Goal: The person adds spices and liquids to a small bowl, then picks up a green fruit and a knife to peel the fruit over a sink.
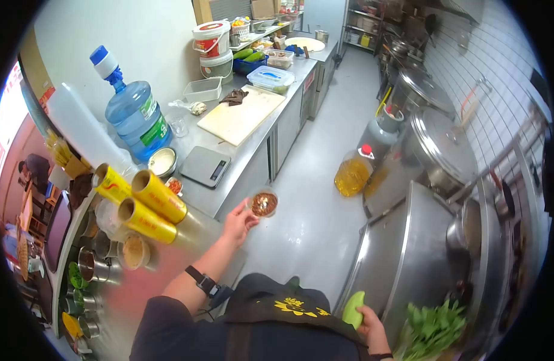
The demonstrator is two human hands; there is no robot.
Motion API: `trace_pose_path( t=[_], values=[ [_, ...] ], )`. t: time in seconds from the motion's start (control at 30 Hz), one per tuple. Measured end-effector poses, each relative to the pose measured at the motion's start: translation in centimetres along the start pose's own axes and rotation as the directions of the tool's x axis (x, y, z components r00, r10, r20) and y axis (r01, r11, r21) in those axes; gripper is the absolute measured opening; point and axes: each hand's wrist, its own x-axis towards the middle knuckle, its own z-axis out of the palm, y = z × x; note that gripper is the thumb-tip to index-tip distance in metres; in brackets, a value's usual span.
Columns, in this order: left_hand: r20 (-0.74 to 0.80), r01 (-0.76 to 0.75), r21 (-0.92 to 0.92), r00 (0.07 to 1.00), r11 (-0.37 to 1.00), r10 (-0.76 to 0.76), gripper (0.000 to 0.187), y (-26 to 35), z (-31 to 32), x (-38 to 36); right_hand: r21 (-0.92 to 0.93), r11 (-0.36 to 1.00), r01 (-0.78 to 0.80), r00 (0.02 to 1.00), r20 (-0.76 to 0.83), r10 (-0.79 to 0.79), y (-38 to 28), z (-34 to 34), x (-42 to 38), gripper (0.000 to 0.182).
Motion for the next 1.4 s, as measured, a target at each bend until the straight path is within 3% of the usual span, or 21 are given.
trace_pose_path(
  t=[0.03, 0.13, 0.2, 0.3, 0.37, 0.43, 0.53, 0.6, 0.8, 0.87, 0.9, 1.0, 1.03, 1.1, 1.2, 1.27, 1.3, 1.37, 1.4],
  values=[
    [-0.016, -0.046, -0.006, 0.999, 0.999, 0.046, 0.053, 1.1, 0.7, 3.2, 0.016, 0.999, -0.030, 0.998, 0.060, 0.029, -4.2, 0.4, 2.7, 0.044],
    [-0.098, -0.144, -0.064, 0.986, 0.987, 0.138, 0.053, 4.8, 2.8, 11.3, -0.116, 0.989, 0.087, 0.962, 0.266, -0.054, -16.8, 8.3, 8.5, 0.054],
    [-0.158, -0.189, -0.086, 0.972, 0.978, 0.174, 0.053, 7.1, 3.9, 16.9, -0.237, 0.963, 0.126, 0.935, 0.352, -0.036, -23.8, 13.2, 13.4, 0.060],
    [-0.249, -0.269, -0.117, 0.940, 0.956, 0.234, 0.053, 9.6, 4.5, 26.3, -0.242, 0.958, 0.154, 0.901, 0.432, -0.036, -31.9, 20.4, 20.7, 0.061],
    [-0.291, -0.344, -0.114, 0.909, 0.932, 0.299, 0.054, 11.0, 4.4, 33.1, -0.261, 0.953, 0.154, 0.898, 0.440, -0.025, -36.4, 22.9, 25.8, 0.060],
    [-0.317, -0.322, -0.141, 0.910, 0.936, 0.266, 0.053, 12.2, 4.8, 39.4, -0.294, 0.944, 0.147, 0.917, 0.398, -0.019, -39.5, 25.5, 29.3, 0.058],
    [-0.486, -0.369, -0.181, 0.839, 0.912, 0.243, 0.053, 11.9, 4.1, 46.8, -0.229, 0.973, 0.007, 0.931, 0.357, 0.078, -44.6, 27.1, 34.3, 0.056],
    [-0.552, -0.370, -0.182, 0.805, 0.911, 0.216, 0.053, 12.0, 4.4, 50.6, -0.357, 0.934, 0.014, 0.960, 0.266, 0.087, -48.8, 29.2, 35.9, 0.056],
    [-0.797, -0.399, -0.072, 0.574, 0.914, 0.189, 0.054, 10.8, 5.7, 55.6, -0.285, 0.958, -0.029, 0.948, 0.297, 0.117, -62.4, 34.0, 45.2, 0.060],
    [-0.835, -0.459, 0.104, 0.442, 0.882, 0.328, 0.061, 9.6, 6.2, 56.5, -0.358, 0.932, -0.058, 0.924, 0.335, 0.186, -67.7, 35.2, 50.4, 0.060],
    [-0.870, -0.470, 0.151, 0.354, 0.870, 0.343, 0.062, 8.4, 5.9, 56.8, -0.399, 0.915, -0.061, 0.902, 0.371, 0.222, -70.4, 34.7, 53.8, 0.059],
    [-0.902, -0.352, 0.426, -0.088, 0.834, 0.424, 0.047, 9.1, 11.9, 56.7, -0.596, 0.801, -0.053, 0.875, 0.359, 0.325, -78.5, 39.4, 62.1, 0.062],
    [-0.896, -0.359, 0.436, -0.088, 0.825, 0.435, 0.047, 9.8, 14.3, 57.7, -0.668, 0.744, 0.000, 0.881, 0.351, 0.316, -80.8, 44.0, 62.2, 0.064],
    [-0.872, -0.344, 0.441, 0.051, 0.829, 0.486, 0.039, 11.1, 19.4, 59.2, -0.764, 0.639, 0.089, 0.787, 0.447, 0.425, -84.2, 49.2, 65.8, 0.064],
    [-0.752, -0.408, 0.196, 0.521, 0.892, 0.403, 0.034, 14.9, 26.5, 64.3, -0.809, 0.436, 0.395, 0.644, 0.582, 0.496, -85.8, 58.4, 68.4, 0.064],
    [-0.630, -0.406, -0.018, 0.714, 0.914, 0.305, 0.037, 19.5, 33.6, 67.5, -0.762, 0.322, 0.562, 0.574, 0.640, 0.511, -85.3, 63.5, 69.1, 0.070],
    [-0.661, -0.424, -0.026, 0.687, 0.905, 0.303, 0.037, 21.0, 35.5, 69.9, -0.614, 0.187, 0.767, 0.470, 0.736, 0.488, -85.5, 67.9, 67.6, 0.072],
    [-0.455, -0.411, -0.323, 0.857, 0.852, 0.241, 0.041, 23.0, 36.5, 72.8, -0.396, 0.229, 0.889, 0.204, 0.791, 0.577, -85.5, 69.9, 69.3, 0.077],
    [-0.454, -0.473, -0.197, 0.820, 0.859, 0.348, 0.044, 22.5, 35.3, 74.4, -0.401, 0.233, 0.886, 0.204, 0.789, 0.580, -86.1, 70.9, 69.7, 0.077]
  ],
)
